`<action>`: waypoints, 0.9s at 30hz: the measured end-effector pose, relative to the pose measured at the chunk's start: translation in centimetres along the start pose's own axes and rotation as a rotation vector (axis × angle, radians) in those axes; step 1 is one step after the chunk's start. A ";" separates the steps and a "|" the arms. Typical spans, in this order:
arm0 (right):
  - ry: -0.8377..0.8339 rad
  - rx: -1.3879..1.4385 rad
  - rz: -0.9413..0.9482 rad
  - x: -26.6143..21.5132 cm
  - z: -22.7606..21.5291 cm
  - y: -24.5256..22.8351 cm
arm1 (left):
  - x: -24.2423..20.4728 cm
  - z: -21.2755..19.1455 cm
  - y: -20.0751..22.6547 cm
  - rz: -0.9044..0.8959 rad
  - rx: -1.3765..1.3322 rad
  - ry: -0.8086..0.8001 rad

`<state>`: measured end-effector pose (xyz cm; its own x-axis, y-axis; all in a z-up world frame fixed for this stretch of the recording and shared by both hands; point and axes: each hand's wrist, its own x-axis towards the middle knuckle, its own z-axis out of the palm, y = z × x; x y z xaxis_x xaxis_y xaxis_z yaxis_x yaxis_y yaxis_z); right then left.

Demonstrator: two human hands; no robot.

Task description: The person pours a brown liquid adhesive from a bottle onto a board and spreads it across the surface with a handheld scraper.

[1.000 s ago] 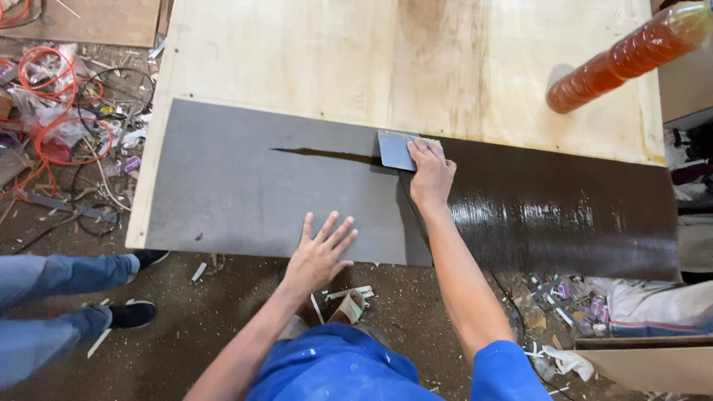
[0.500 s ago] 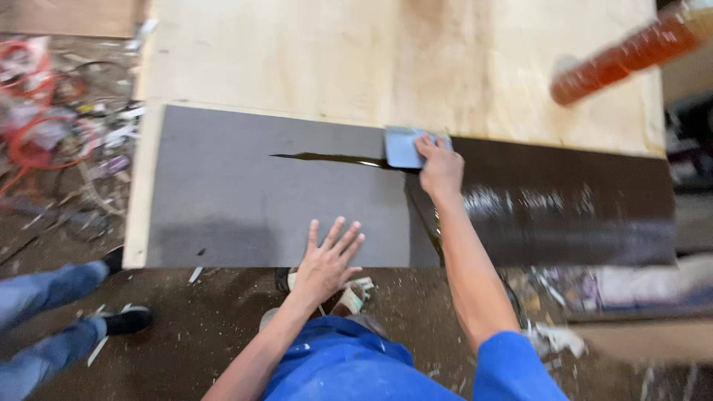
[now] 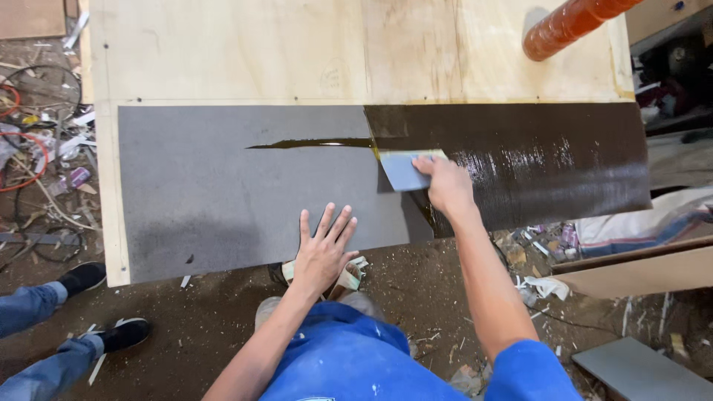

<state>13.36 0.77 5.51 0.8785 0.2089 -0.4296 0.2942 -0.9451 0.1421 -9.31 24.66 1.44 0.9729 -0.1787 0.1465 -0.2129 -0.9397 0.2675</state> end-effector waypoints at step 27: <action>0.291 0.745 -0.372 -11.5 -7.3 -2.7 | -4.3 -1.2 -5.5 -0.037 -0.015 -0.044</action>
<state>5.19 2.72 16.63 0.8658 0.4950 -0.0734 0.3476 -0.7004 -0.6234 -12.38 30.94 0.46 0.9831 -0.1567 0.0948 -0.1776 -0.9416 0.2860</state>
